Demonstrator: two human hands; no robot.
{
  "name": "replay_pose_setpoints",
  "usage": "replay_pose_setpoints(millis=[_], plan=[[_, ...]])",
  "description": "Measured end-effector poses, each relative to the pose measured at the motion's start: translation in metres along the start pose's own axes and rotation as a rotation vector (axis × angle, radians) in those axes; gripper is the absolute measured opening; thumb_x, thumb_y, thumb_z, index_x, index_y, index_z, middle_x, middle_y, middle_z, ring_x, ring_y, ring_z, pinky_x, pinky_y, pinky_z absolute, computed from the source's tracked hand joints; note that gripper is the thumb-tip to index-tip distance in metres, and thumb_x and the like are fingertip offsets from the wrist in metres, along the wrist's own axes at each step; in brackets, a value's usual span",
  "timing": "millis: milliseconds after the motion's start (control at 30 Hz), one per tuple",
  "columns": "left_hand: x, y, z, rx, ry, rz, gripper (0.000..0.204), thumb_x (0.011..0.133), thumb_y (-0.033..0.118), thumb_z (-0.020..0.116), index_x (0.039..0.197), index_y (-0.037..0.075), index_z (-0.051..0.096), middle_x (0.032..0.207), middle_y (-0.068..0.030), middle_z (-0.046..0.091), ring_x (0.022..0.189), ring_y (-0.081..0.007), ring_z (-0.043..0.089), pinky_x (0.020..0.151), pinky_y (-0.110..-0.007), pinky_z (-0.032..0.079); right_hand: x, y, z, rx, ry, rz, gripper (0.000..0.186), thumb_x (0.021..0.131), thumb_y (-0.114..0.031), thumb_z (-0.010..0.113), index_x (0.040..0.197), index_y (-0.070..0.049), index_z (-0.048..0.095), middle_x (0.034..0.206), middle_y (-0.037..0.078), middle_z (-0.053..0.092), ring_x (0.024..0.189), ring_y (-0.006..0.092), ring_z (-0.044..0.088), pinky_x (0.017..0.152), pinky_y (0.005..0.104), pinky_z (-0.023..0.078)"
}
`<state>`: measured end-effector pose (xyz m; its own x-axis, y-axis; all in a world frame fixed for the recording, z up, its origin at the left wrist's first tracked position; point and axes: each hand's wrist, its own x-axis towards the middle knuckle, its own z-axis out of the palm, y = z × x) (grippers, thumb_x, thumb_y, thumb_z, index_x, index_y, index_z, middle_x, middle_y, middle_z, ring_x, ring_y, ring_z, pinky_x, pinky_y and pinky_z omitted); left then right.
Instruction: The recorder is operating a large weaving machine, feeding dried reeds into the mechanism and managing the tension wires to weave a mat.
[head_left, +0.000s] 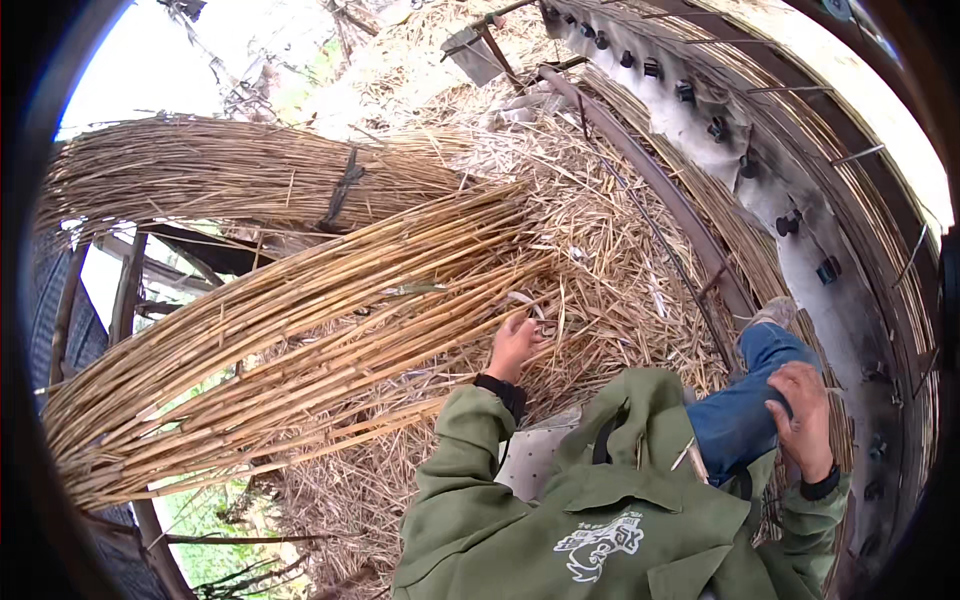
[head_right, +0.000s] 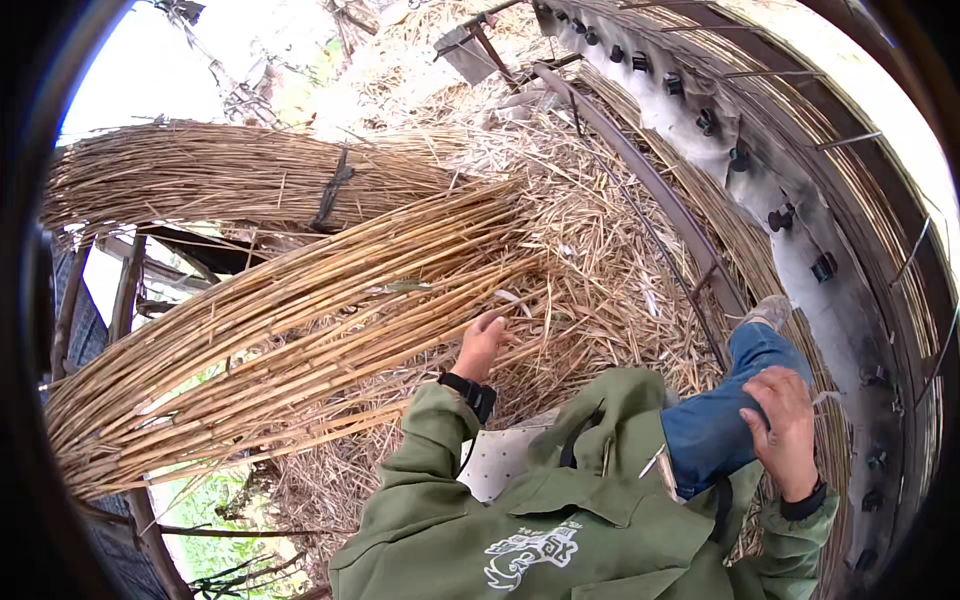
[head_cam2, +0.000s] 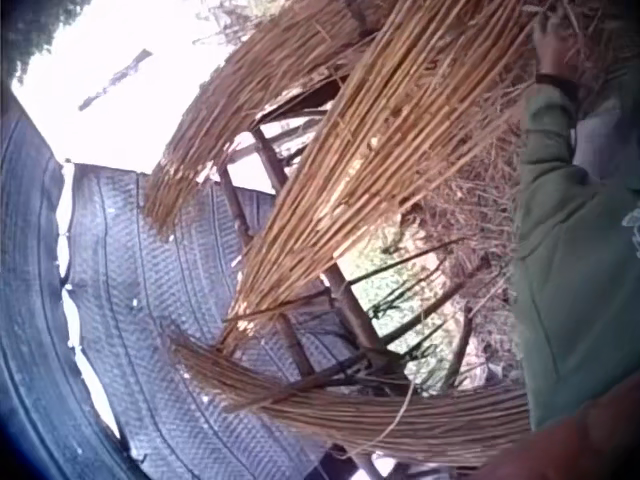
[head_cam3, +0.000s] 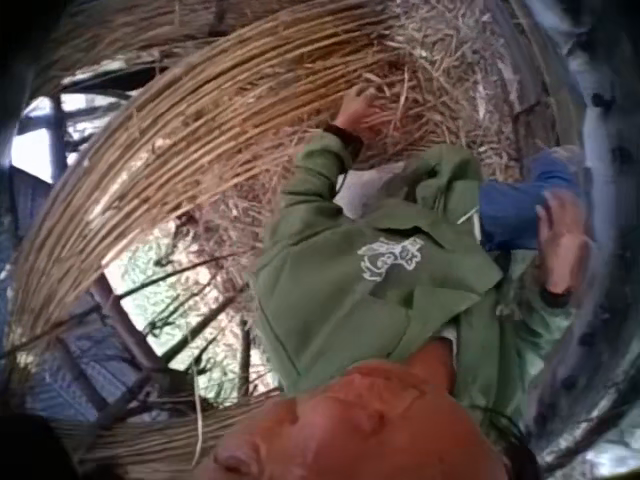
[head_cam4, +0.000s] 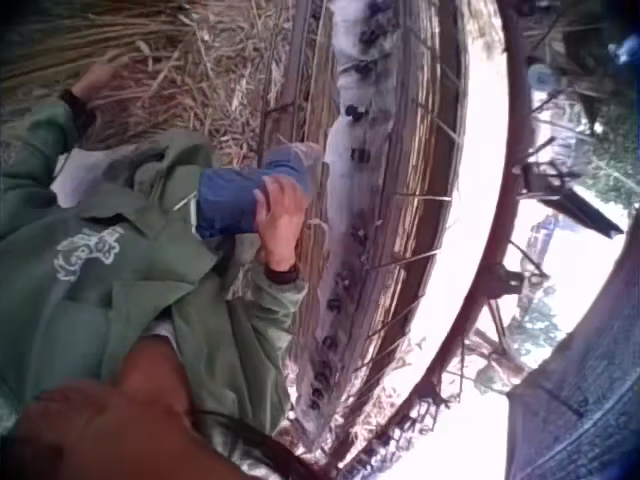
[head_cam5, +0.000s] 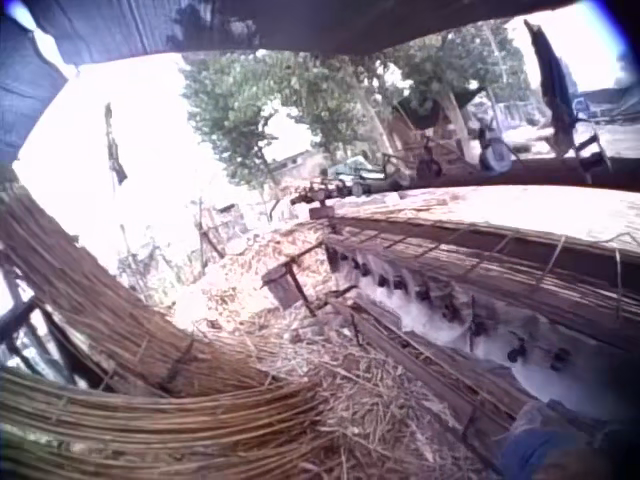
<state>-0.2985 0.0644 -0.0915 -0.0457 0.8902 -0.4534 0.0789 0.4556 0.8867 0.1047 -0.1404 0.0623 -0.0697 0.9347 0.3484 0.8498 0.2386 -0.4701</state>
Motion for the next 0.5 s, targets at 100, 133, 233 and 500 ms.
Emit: replay_pose_setpoints(millis=[100, 133, 233, 500], plan=[[-0.007, -0.005, -0.132, -0.208, 0.41, 0.067, 0.056, 0.089, 0.02, 0.053, 0.137, 0.009, 0.027, 0.109, -0.0079, 0.053, 0.08, -0.0165, 0.057, 0.066, -0.03, 0.048, 0.008, 0.017, 0.022, -0.05, -0.149, -0.093, 0.029, 0.061, -0.006, 0.068, 0.088, -0.003, 0.058, 0.091, 0.011, 0.056, 0.092, 0.0324, 0.052, 0.082, 0.0428, 0.039], [-0.011, 0.007, -0.162, -0.275, 0.491, 0.107, 0.058, 0.089, 0.019, 0.053, 0.138, 0.009, 0.024, 0.111, -0.0086, 0.052, 0.081, -0.0175, 0.057, 0.066, -0.031, 0.048, 0.009, 0.022, 0.027, -0.086, -0.192, -0.109, 0.028, 0.061, -0.007, 0.067, 0.087, -0.003, 0.058, 0.09, 0.01, 0.055, 0.092, 0.0318, 0.051, 0.083, 0.0428, 0.038], [-0.029, 0.033, -0.261, -0.412, 0.726, 0.334, 0.063, 0.088, 0.015, 0.052, 0.141, 0.01, 0.018, 0.115, -0.0104, 0.049, 0.083, -0.02, 0.056, 0.07, -0.035, 0.047, 0.013, 0.022, 0.038, -0.192, -0.167, -0.197, 0.025, 0.061, -0.009, 0.067, 0.084, -0.004, 0.057, 0.087, 0.009, 0.054, 0.089, 0.0304, 0.051, 0.081, 0.0424, 0.037], [-0.039, 0.142, -0.353, -0.548, 1.166, 0.57, 0.063, 0.083, 0.004, 0.052, 0.137, 0.004, 0.02, 0.115, -0.0169, 0.05, 0.085, -0.0215, 0.056, 0.068, -0.035, 0.047, 0.02, 0.024, 0.048, -0.191, -0.148, -0.13, 0.021, 0.061, -0.006, 0.066, 0.079, -0.004, 0.057, 0.084, 0.009, 0.054, 0.089, 0.03, 0.05, 0.083, 0.0442, 0.037]])
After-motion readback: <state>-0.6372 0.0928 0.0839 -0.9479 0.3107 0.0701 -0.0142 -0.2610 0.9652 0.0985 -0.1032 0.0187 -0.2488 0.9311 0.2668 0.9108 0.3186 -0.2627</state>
